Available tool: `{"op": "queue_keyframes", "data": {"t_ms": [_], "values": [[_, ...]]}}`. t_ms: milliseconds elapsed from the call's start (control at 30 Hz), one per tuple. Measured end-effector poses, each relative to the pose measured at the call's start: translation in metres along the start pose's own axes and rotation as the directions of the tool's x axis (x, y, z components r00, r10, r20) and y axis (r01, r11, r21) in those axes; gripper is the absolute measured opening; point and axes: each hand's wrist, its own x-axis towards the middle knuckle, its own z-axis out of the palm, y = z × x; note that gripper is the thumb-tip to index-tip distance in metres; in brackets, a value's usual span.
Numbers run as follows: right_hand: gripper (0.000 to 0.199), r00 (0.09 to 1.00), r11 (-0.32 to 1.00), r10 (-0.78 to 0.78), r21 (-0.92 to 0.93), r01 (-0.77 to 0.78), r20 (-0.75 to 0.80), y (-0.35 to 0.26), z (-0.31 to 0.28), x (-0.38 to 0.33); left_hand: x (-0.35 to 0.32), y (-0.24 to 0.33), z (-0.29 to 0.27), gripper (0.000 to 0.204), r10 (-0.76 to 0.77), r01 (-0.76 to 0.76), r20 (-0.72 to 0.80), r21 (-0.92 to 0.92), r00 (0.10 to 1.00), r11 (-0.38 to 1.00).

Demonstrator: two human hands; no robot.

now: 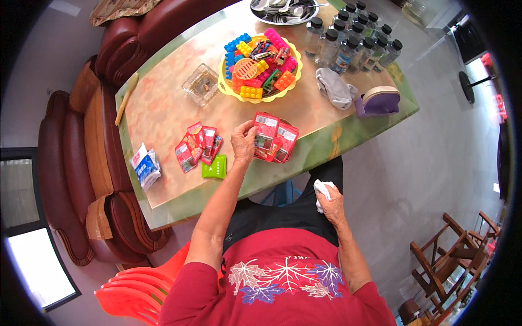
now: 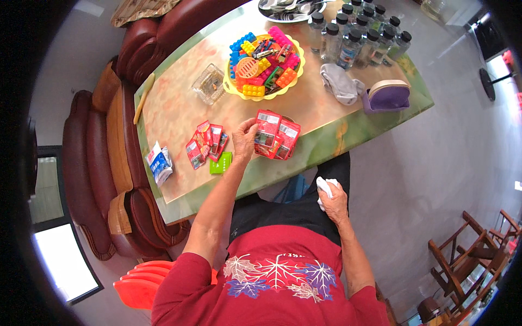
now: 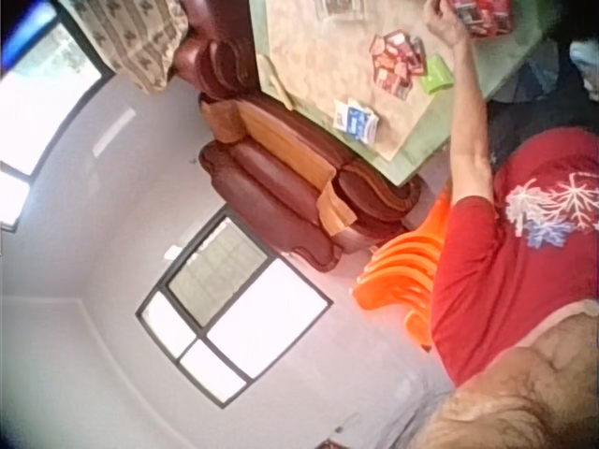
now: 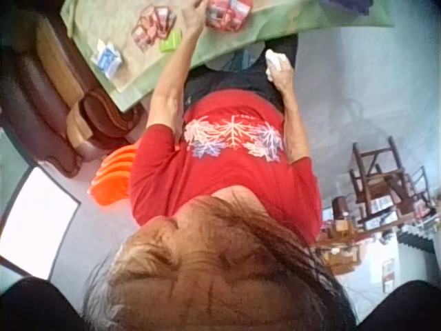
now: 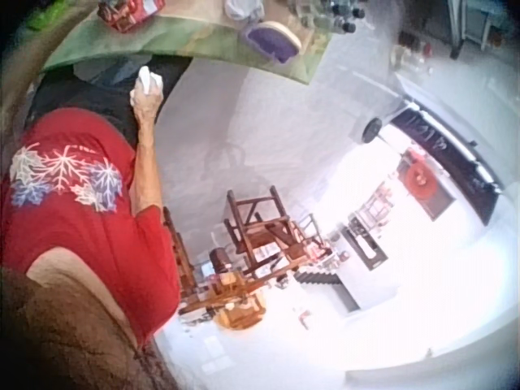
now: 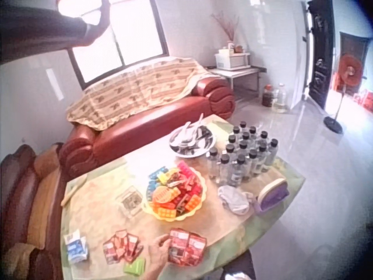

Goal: The person wipes the surface of multiple small red packets with a white cloth. They pick up each packet individually, wipe it thoroughly, and place it into a small white bowl on the table. The person also handles a green packet towards the end of the clip.

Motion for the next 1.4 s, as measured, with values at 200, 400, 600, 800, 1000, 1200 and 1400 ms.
{"op": "queue_keyframes", "data": {"t_ms": [200,400,600,800,1000,1200,1400], "values": [[0.029,1.000,1.000,0.011,0.016,-0.011,0.004,0.006,0.001,0.005,-0.014,0.015,-0.002,0.030,0.069,-0.052,-0.065,0.225,0.995,0.973],[0.026,0.989,0.979,0.137,0.146,-0.145,0.063,0.004,-0.003,0.006,-0.048,0.002,-0.044,0.043,0.361,-0.125,-0.381,0.522,0.851,0.844],[0.027,0.994,0.993,0.081,0.079,-0.087,0.075,0.017,0.001,0.013,-0.091,-0.036,-0.114,0.074,-0.087,0.539,-0.682,0.487,0.727,0.688],[0.026,0.994,0.992,0.084,0.086,-0.090,0.070,0.019,0.001,0.011,-0.091,-0.016,-0.121,0.072,-0.188,0.490,-0.477,0.654,0.859,0.577],[0.025,0.996,0.996,0.065,0.052,-0.068,0.055,0.007,0.002,0.006,-0.117,-0.049,-0.128,0.061,-0.165,0.300,-0.335,0.407,0.928,0.863],[0.023,0.996,0.996,0.070,0.058,-0.074,0.062,-0.022,0.006,0.000,-0.146,0.008,-0.112,0.021,-0.525,0.521,0.084,-0.329,0.847,0.788],[0.032,0.828,0.826,-0.549,-0.073,0.559,0.116,-0.118,0.052,-0.003,-0.157,0.049,-0.082,0.016,-0.337,0.388,0.223,-0.712,0.915,0.585]]}}
